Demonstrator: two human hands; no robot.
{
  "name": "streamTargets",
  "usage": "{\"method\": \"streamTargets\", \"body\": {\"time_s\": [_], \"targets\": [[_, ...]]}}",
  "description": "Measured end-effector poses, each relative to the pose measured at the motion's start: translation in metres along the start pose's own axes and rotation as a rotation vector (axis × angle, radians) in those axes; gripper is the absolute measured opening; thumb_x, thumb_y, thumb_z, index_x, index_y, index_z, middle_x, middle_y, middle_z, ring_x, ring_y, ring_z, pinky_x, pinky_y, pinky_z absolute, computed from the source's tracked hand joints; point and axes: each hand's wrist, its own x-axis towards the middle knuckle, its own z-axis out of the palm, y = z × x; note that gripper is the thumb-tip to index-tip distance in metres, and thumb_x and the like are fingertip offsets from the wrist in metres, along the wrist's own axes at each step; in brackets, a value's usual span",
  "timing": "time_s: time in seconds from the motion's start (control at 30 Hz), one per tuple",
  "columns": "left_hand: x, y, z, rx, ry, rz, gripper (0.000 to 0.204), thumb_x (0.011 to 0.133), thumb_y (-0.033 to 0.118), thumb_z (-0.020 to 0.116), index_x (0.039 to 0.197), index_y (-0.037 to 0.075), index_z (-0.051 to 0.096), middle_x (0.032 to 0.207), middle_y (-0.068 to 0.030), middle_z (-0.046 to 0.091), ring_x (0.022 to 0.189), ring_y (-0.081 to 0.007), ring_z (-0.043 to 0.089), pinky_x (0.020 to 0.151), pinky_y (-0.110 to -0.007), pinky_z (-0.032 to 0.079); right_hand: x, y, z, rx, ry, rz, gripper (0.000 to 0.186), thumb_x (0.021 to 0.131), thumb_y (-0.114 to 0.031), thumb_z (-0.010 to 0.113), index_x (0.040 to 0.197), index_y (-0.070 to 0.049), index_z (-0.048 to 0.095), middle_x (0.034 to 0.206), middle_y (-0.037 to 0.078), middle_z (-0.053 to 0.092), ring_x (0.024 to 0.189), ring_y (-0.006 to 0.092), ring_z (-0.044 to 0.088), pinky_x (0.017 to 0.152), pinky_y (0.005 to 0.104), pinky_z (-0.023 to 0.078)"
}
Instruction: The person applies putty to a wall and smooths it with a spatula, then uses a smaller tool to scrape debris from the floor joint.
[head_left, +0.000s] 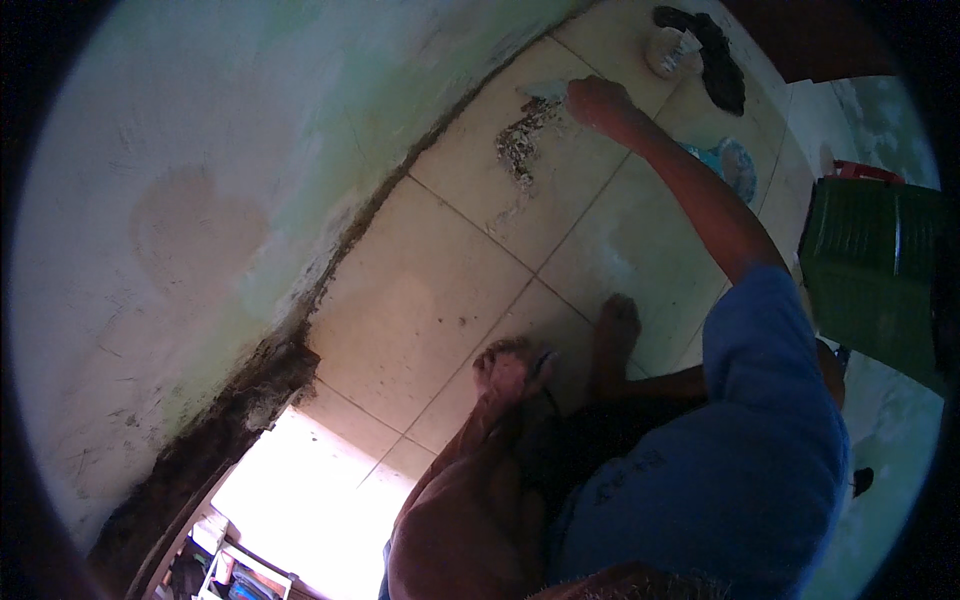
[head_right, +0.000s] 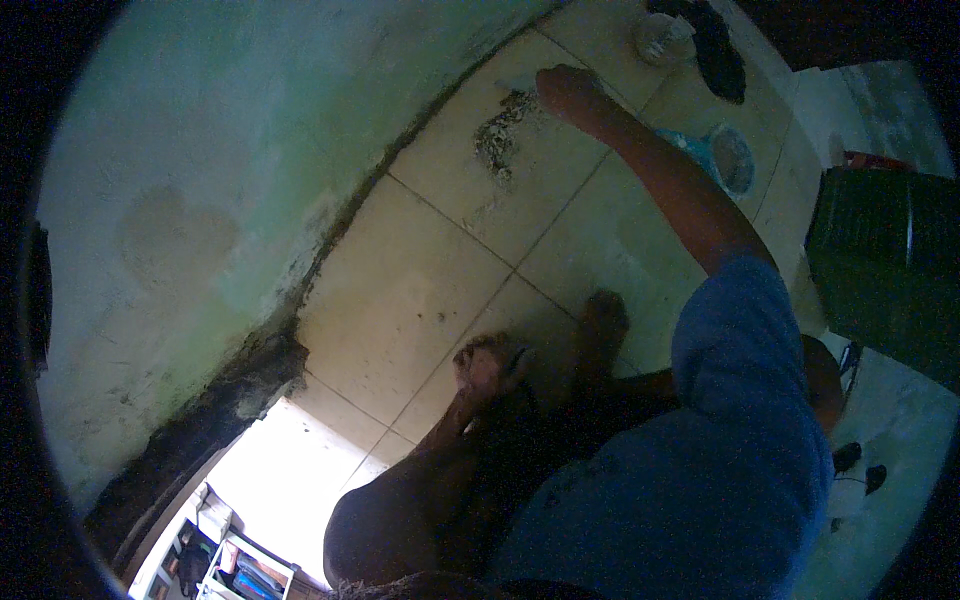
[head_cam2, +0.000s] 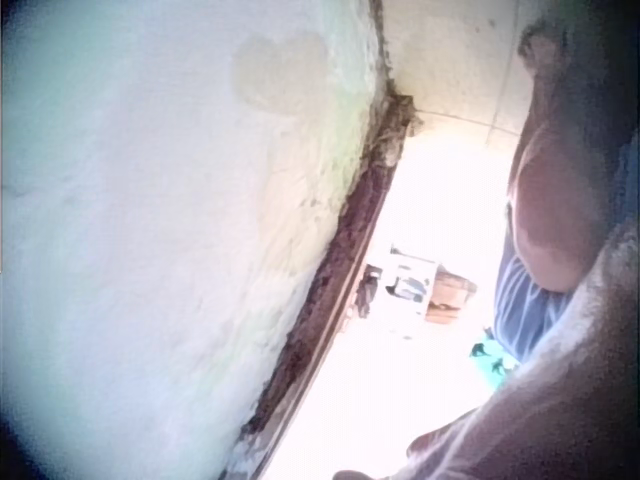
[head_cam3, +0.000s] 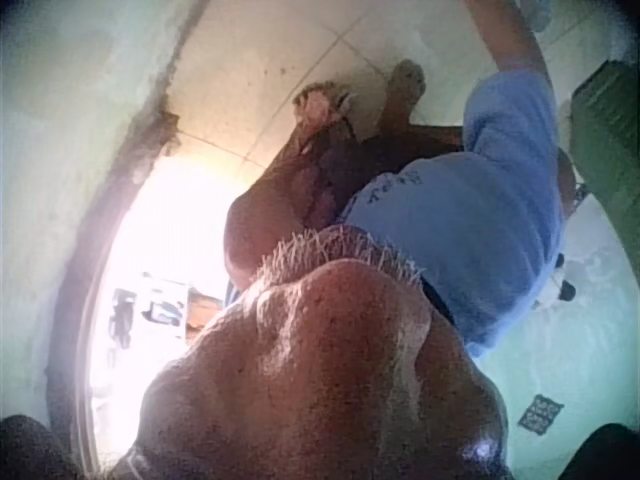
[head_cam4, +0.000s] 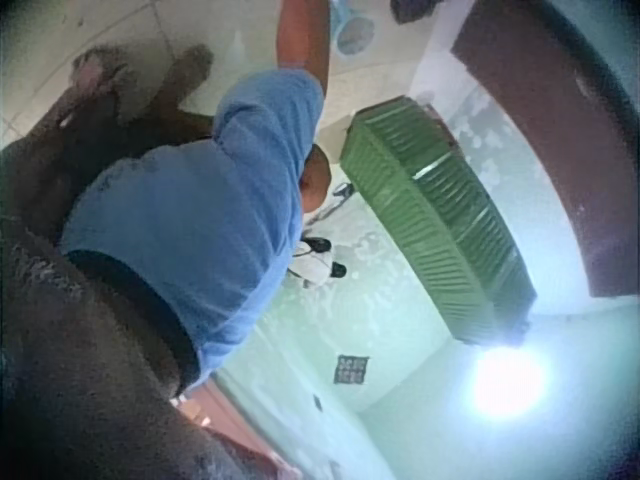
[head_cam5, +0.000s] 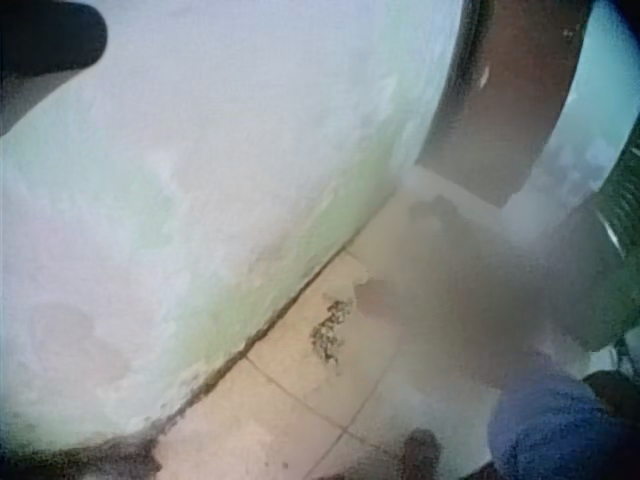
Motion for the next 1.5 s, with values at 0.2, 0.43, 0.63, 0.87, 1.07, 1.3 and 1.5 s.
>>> {"method": "streamTargets", "body": {"time_s": [0.2, 0.43, 0.63, 0.87, 1.07, 1.3, 1.5], "targets": [[0.018, -0.034, 0.046, 0.0, 0.003, 0.056, 0.051, 0.09, 0.061, 0.049, 0.123, 0.025, 0.062, 0.135, -0.0168, 0.052, 0.124, -0.0401, 0.048, 0.099, -0.059, 0.039, -0.037, 0.014, -0.008, -0.082, -0.008, -0.22, 0.021, 0.092, -0.02, 0.052, 0.1, -0.006, 0.066, 0.092, 0.015, 0.069, 0.088, 0.0333, 0.069, 0.072, 0.0471, 0.058], [0.028, -0.044, 0.063, -0.078, 0.101, 0.07, 0.055, 0.089, 0.064, 0.049, 0.127, 0.025, 0.06, 0.132, -0.0173, 0.055, 0.124, -0.0404, 0.049, 0.101, -0.058, 0.037, -0.073, -0.04, -0.027, -0.019, -0.059, -0.658, 0.036, 0.091, -0.022, 0.054, 0.124, -0.031, 0.065, 0.092, 0.009, 0.063, 0.085, 0.0307, 0.064, 0.07, 0.0455, 0.052], [0.011, -0.023, 0.037, 0.012, 0.056, 0.016, 0.051, 0.09, 0.061, 0.05, 0.126, 0.026, 0.061, 0.131, -0.0135, 0.056, 0.123, -0.0396, 0.05, 0.099, -0.059, 0.039, -0.065, -0.063, 0.022, -0.105, 0.08, -0.796, 0.037, 0.089, -0.02, 0.058, 0.122, -0.034, 0.066, 0.101, 0.007, 0.06, 0.103, 0.0283, 0.06, 0.082, 0.047, 0.048], [0.003, -0.015, 0.024, -0.014, 0.112, 0.054, 0.046, 0.09, 0.057, 0.053, 0.124, 0.026, 0.062, 0.128, -0.0113, 0.058, 0.121, -0.0392, 0.052, 0.096, -0.059, 0.041, -0.009, -0.006, -0.007, -0.13, -0.061, -0.479, 0.038, 0.087, -0.019, 0.064, 0.122, -0.034, 0.066, 0.106, 0.007, 0.062, 0.109, 0.029, 0.057, 0.09, 0.0504, 0.043], [0.009, -0.025, 0.037, -0.02, 0.195, 0.138, 0.043, 0.091, 0.055, 0.054, 0.121, 0.026, 0.064, 0.122, -0.011, 0.061, 0.114, -0.0398, 0.056, 0.092, -0.058, 0.044, -0.007, 0.047, 0.001, -0.193, 0.018, -0.374, 0.041, 0.089, -0.016, 0.06, 0.124, -0.037, 0.064, 0.103, 0.007, 0.065, 0.105, 0.0304, 0.061, 0.086, 0.0507, 0.048], [0.031, -0.05, 0.072, -0.055, 0.215, 0.169, 0.043, 0.09, 0.056, 0.054, 0.12, 0.027, 0.065, 0.12, -0.0109, 0.062, 0.113, -0.0402, 0.056, 0.091, -0.058, 0.044, -0.06, 0.011, 0.0, -0.066, -0.029, -0.573, 0.04, 0.086, -0.015, 0.062, 0.118, -0.037, 0.068, 0.098, 0.004, 0.06, 0.103, 0.0255, 0.058, 0.088, 0.0495, 0.044], [0.019, -0.028, 0.042, -0.006, 0.087, 0.091, 0.045, 0.091, 0.058, 0.05, 0.122, 0.028, 0.063, 0.124, -0.0116, 0.061, 0.118, -0.0404, 0.053, 0.095, -0.06, 0.041, -0.064, -0.003, 0.011, -0.134, 0.031, -0.619, 0.037, 0.086, -0.016, 0.062, 0.116, -0.036, 0.069, 0.096, 0.003, 0.058, 0.107, 0.025, 0.056, 0.091, 0.0513, 0.041]]}}
